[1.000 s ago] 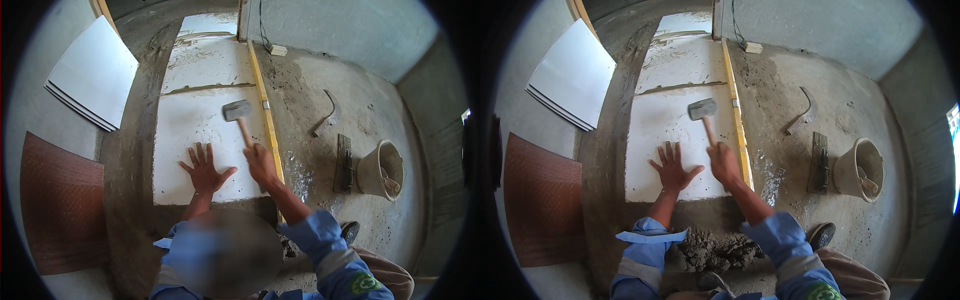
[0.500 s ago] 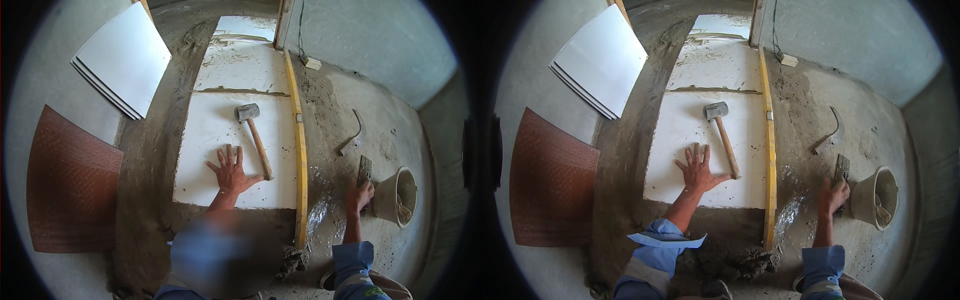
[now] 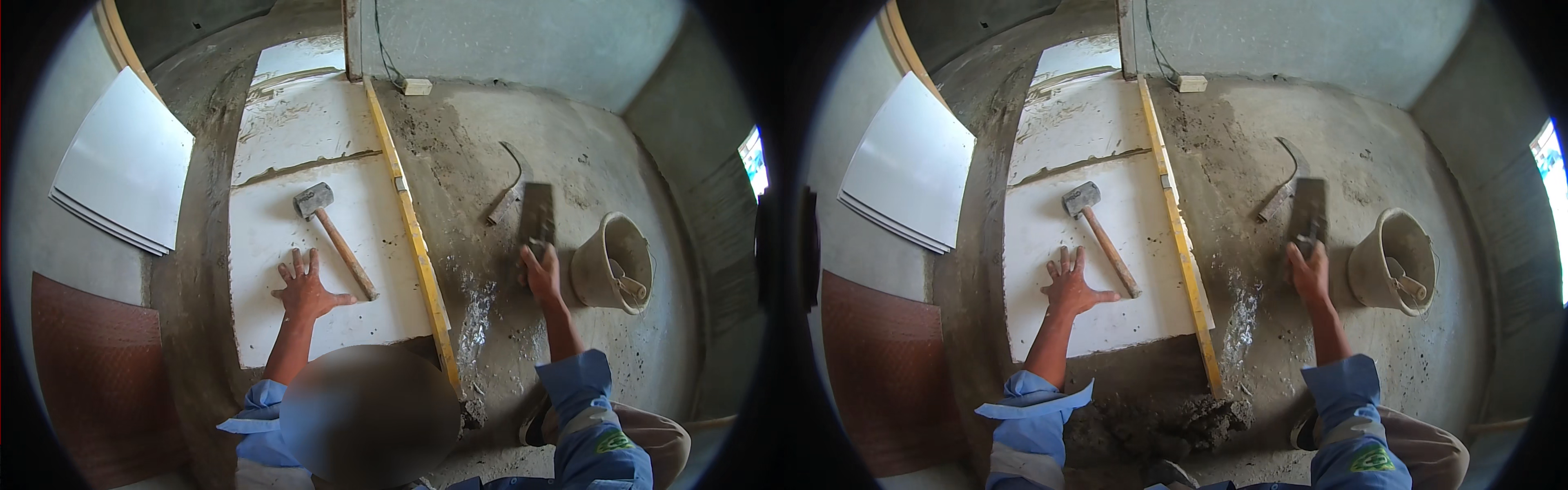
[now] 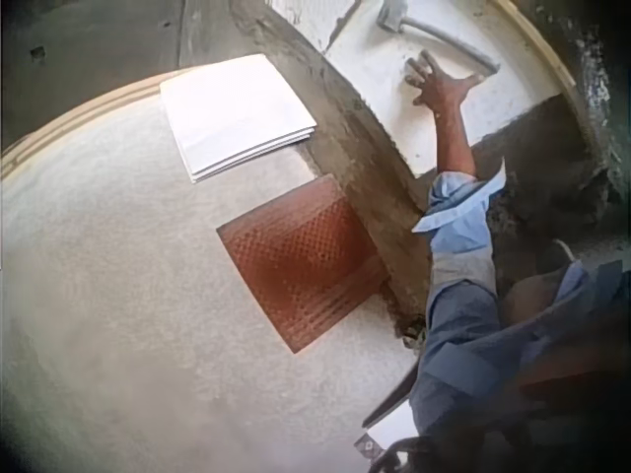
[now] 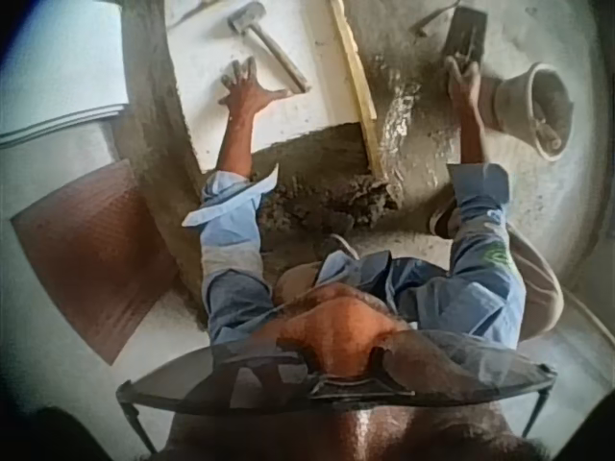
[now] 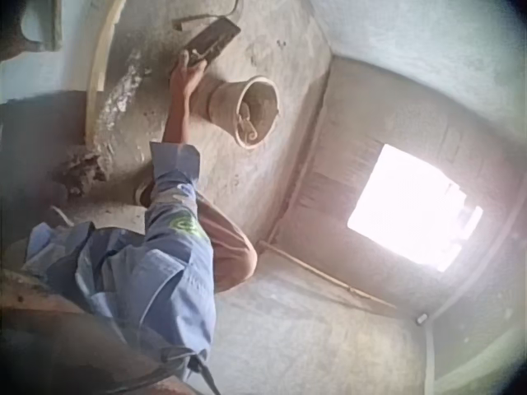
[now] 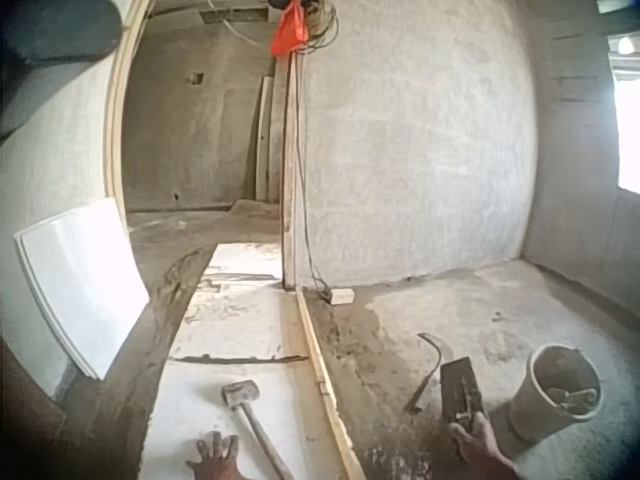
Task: Installing floor tiles by placing them on a mortar bed and leveling them with a mallet and spirit level.
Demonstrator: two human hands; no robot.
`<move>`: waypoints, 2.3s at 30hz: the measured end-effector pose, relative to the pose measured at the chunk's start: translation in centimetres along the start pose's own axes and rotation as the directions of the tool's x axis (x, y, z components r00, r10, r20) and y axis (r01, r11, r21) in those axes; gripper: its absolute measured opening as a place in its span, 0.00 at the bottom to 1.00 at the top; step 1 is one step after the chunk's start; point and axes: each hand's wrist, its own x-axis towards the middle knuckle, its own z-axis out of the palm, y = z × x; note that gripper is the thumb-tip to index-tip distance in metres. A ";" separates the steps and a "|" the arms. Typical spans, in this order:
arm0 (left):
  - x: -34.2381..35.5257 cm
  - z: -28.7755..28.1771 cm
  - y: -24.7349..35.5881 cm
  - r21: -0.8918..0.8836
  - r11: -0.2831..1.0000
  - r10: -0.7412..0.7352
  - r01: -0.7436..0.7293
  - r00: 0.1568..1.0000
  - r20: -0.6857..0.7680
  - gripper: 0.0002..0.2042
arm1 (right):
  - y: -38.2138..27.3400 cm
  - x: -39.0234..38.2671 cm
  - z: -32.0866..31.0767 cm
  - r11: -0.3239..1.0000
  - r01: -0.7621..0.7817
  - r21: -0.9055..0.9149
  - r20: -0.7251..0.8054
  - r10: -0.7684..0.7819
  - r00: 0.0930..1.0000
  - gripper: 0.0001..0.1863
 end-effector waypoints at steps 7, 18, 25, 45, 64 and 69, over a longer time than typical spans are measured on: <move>0.1 0.0 0.0 -0.034 0.999 -0.022 0.023 0.999 0.023 0.73 | -5.9 7.4 14.4 0.956 0.004 -0.294 0.280 0.082 0.957 0.19; 0.0 -0.4 0.9 -0.060 0.998 -0.022 0.024 0.999 0.038 0.70 | -9.9 13.0 21.8 0.677 0.269 -0.685 0.515 0.189 0.836 0.12; -0.4 -0.8 0.5 -0.040 0.998 -0.053 0.054 0.998 0.036 0.69 | -7.9 3.9 15.9 0.516 0.557 -0.651 0.730 0.224 0.645 0.19; -0.9 -0.2 -0.3 -0.048 0.997 -0.058 0.057 0.998 -0.035 0.67 | -4.5 -28.6 -4.8 0.624 0.107 -0.774 0.396 0.345 0.851 0.20; -2.2 1.6 -7.1 -0.319 0.919 0.168 -0.232 0.962 -0.216 0.51 | -9.0 -21.7 -0.8 0.945 0.008 -0.326 0.262 0.082 0.962 0.11; -10.1 1.6 -14.2 -0.356 0.885 0.184 -0.301 0.927 -0.326 0.44 | -12.0 -22.6 8.6 0.977 0.130 -0.166 0.524 -0.024 0.852 0.10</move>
